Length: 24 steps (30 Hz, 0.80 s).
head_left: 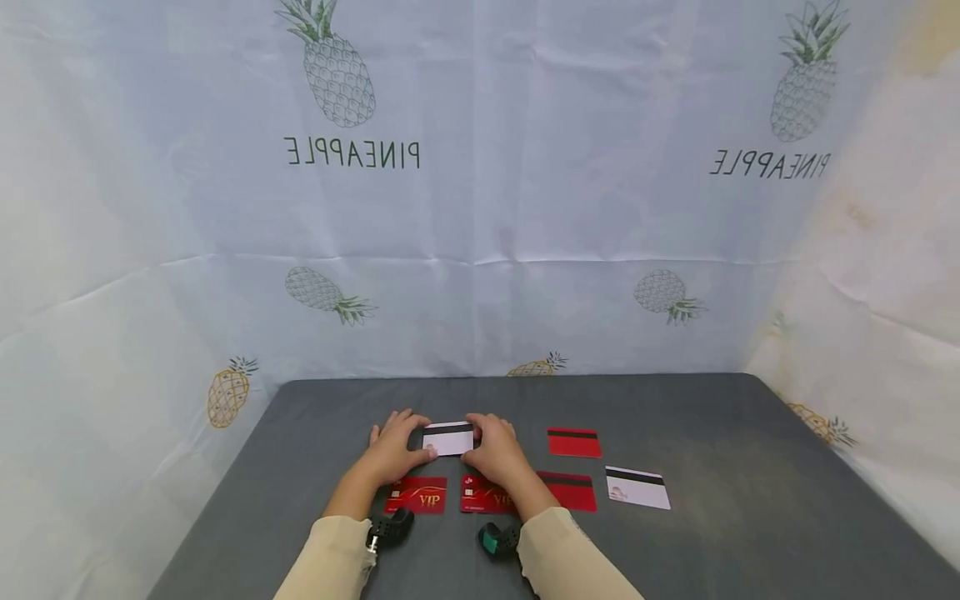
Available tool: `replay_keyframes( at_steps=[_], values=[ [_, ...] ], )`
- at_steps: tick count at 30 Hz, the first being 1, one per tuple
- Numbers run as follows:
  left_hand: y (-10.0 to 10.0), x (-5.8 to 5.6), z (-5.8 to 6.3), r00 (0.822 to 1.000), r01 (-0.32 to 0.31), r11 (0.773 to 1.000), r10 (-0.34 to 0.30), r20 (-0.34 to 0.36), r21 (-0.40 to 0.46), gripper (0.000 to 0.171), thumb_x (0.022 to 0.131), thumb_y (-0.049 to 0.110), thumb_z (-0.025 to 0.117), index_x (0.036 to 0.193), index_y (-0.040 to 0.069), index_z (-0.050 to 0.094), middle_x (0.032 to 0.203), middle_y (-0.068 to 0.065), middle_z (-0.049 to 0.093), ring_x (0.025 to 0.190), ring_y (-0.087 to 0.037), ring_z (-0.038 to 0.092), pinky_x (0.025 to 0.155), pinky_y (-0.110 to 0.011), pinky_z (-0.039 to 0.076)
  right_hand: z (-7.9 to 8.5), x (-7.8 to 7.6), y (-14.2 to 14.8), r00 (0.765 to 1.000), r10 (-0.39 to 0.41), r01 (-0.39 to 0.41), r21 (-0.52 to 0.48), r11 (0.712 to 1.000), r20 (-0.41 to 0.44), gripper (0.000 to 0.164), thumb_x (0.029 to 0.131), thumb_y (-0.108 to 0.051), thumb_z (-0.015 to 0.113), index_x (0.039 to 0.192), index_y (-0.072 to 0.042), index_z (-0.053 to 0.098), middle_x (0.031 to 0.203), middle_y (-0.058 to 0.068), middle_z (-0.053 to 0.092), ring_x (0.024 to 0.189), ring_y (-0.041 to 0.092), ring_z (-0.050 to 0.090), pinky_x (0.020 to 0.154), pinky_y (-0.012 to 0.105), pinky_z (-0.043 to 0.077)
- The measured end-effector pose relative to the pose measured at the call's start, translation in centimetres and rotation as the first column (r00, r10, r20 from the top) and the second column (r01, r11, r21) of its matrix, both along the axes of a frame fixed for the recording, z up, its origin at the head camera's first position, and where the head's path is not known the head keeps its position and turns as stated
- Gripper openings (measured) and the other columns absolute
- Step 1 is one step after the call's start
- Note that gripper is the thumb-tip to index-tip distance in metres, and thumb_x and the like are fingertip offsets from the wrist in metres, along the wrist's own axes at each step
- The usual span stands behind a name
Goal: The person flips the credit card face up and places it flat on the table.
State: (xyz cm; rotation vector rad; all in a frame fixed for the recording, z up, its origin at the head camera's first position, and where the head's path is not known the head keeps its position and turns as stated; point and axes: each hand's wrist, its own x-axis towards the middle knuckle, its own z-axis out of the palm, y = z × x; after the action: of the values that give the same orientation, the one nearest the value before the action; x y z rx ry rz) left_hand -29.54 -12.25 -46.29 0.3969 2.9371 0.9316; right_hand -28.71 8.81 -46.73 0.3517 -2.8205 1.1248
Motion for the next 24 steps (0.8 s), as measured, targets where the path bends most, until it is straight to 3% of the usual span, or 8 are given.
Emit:
replay_keyframes(
  at_steps=[6,13,18,24],
  values=[
    [-0.3,0.3,0.3,0.999,-0.001,0.999,0.003,-0.041,0.035,0.059,0.075,0.024,0.085,0.128,0.016,0.06,0.149,-0.022,0.042,0.145,-0.049,0.021,0.108,-0.077,0.009,-0.2,0.1,0.0,1.0,-0.014,0.014,-0.016,1.0,-0.006,0.056,0.075,-0.013,0.082,0.128,-0.009,0.063,0.093,0.0,0.056,0.09,0.02,0.046,0.08,0.038,0.045],
    [-0.3,0.4,0.9,0.993,0.017,0.997,-0.009,-0.115,0.069,0.054,0.072,0.02,0.087,0.12,0.014,0.065,0.146,-0.017,0.048,0.145,-0.043,0.026,0.107,-0.076,0.016,0.2,0.5,-0.3,0.999,-0.028,0.028,0.004,1.0,-0.043,0.056,0.075,-0.015,0.082,0.128,-0.011,0.063,0.123,0.01,0.057,0.114,0.029,0.047,0.098,0.048,0.049],
    [0.2,0.6,1.5,0.985,0.056,0.996,-0.043,-0.165,0.073,0.052,0.068,0.018,0.089,0.115,0.01,0.066,0.139,-0.018,0.055,0.143,-0.045,0.03,0.107,-0.073,0.023,0.6,0.9,-0.8,0.989,0.005,0.006,0.076,0.997,-0.147,0.055,0.074,-0.016,0.082,0.126,-0.011,0.065,0.13,0.011,0.055,0.123,0.034,0.045,0.102,0.051,0.044],
    [1.3,1.3,2.5,0.979,0.1,0.994,-0.091,-0.18,0.042,0.05,0.068,0.017,0.09,0.111,0.013,0.064,0.137,-0.016,0.055,0.144,-0.044,0.028,0.108,-0.074,0.021,1.2,2.0,-1.4,0.955,0.069,-0.033,0.127,0.991,-0.289,0.054,0.073,-0.019,0.086,0.123,-0.015,0.068,0.131,0.01,0.055,0.121,0.034,0.047,0.105,0.058,0.035]
  ],
)
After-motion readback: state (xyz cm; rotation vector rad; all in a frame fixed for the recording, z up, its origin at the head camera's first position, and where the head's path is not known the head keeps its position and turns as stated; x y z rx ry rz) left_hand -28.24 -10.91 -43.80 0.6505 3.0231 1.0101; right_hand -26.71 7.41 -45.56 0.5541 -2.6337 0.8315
